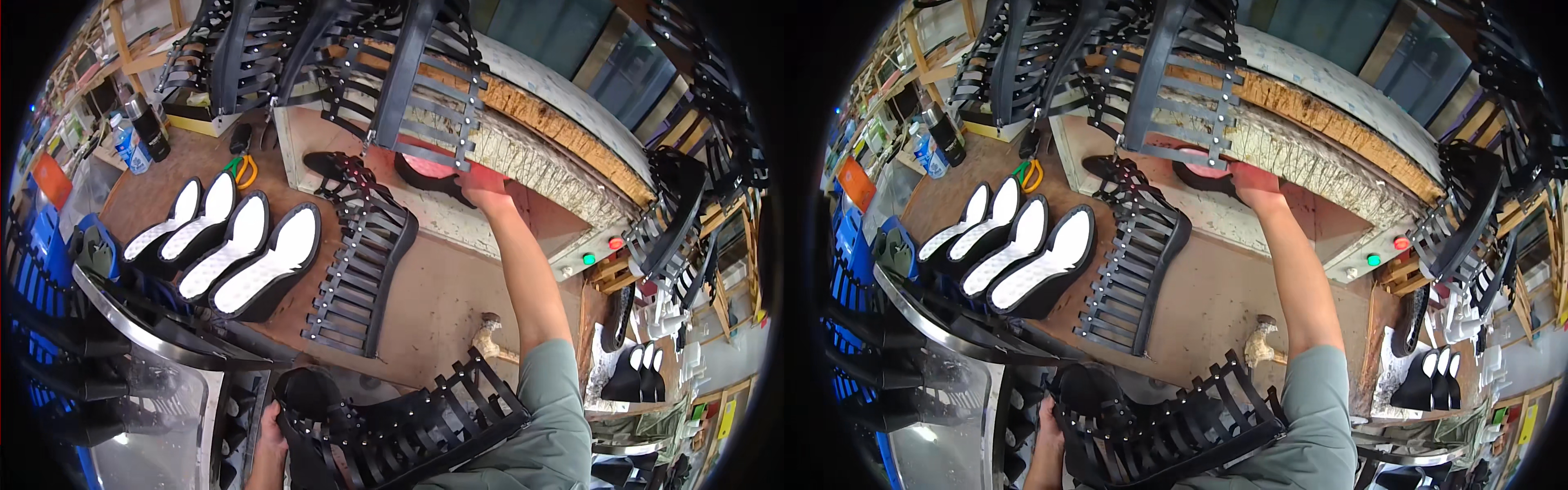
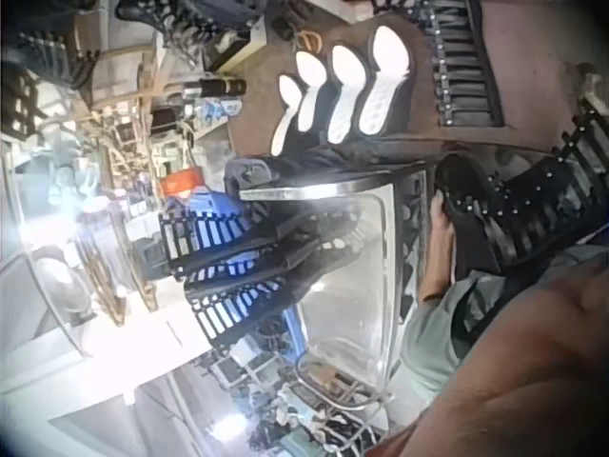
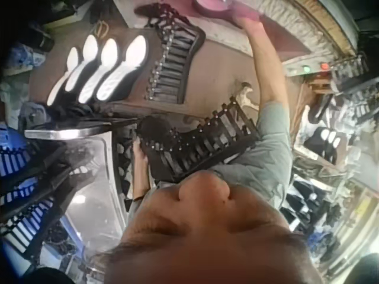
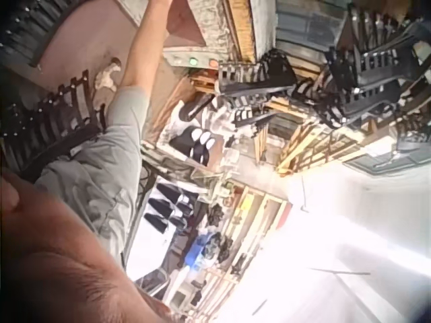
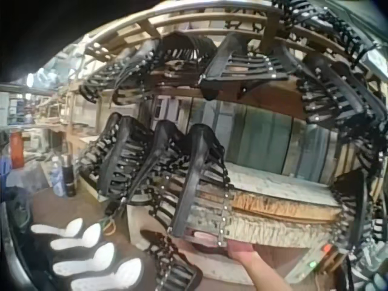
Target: Assembling the upper strap components onto the wedge sole of a gladiator-style sandal and securing them.
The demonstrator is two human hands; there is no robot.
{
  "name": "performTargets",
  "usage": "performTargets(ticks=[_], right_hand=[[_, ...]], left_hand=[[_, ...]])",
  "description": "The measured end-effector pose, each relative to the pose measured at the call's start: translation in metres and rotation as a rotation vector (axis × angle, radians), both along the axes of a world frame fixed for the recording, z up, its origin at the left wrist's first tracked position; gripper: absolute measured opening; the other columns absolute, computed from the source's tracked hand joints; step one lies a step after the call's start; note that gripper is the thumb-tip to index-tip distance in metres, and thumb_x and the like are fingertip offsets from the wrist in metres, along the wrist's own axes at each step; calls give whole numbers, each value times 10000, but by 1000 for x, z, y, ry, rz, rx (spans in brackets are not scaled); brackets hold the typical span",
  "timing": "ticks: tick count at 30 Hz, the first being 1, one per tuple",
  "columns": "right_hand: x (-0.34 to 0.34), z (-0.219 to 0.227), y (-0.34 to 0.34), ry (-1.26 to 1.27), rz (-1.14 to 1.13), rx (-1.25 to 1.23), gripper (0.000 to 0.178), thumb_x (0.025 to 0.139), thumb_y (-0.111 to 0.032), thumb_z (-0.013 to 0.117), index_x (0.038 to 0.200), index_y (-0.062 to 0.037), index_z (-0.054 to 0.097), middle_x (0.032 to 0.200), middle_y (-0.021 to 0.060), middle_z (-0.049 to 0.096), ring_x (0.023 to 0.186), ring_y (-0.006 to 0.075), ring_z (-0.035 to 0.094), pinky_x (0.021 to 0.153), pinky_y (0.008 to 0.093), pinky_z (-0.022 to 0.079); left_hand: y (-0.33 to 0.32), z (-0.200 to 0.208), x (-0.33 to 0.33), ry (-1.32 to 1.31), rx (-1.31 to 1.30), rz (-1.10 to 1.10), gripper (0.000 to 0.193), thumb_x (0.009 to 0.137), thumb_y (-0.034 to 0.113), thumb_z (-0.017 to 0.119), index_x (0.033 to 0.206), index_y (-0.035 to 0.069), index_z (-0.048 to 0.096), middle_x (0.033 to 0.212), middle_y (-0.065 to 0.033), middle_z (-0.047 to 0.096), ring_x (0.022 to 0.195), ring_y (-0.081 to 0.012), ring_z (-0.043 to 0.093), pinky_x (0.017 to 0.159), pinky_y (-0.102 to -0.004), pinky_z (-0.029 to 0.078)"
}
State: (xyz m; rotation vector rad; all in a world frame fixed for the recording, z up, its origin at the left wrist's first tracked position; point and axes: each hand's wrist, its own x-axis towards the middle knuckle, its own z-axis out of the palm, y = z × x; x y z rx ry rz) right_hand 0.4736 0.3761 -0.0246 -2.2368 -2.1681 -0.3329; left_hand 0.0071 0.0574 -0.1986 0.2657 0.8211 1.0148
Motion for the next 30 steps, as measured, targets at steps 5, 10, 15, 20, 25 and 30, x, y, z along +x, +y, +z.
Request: performTargets(ticks=[5,10,15,20,25,30], right_hand=[[12,-11,-69,-40,239,308,432,812,-243,656,1204,-87,563,1225,149,558,1156,318,518,950,391,435],[23,-6,-239,270,48,-202,509,813,-209,653,1292,-117,511,1277,182,524,1071,368,577,890,430,486],[-31,-29,-295,108,113,-412,762,678,-68,629,1392,-198,395,1441,174,357,1150,389,532,952,453,464],[-21,-63,-282,323,193,-53,406,723,-97,667,1118,-124,577,1260,151,540,1097,326,573,904,424,486],[-80,-18,-320,2082,57,87,200,904,-206,585,1013,-38,583,956,159,647,682,150,625,573,279,523],[-169,44,-368,2251,510,80,426,893,-330,609,1018,73,554,999,265,627,626,200,633,578,270,534]], left_hand=[[4,-19,2,4,-40,-54,611,827,423,596,1297,40,518,1237,-130,598,1092,-296,595,961,-440,468],[-6,35,32,-77,-111,-40,510,864,423,501,1214,60,578,1161,-103,637,1032,-289,614,909,-425,490],[-28,73,60,-73,115,-186,522,876,432,499,1203,29,560,1122,-120,639,989,-274,630,903,-401,495],[-48,118,74,-175,285,-256,551,884,350,553,1284,-19,470,1173,-139,601,1036,-236,608,896,-375,495],[-74,162,71,-123,409,-242,727,858,367,583,1405,-7,285,1306,-139,487,1158,-226,517,988,-379,417],[-74,169,69,-103,511,-329,818,846,368,595,1448,3,179,1414,-151,365,1288,-248,390,1085,-397,292]])
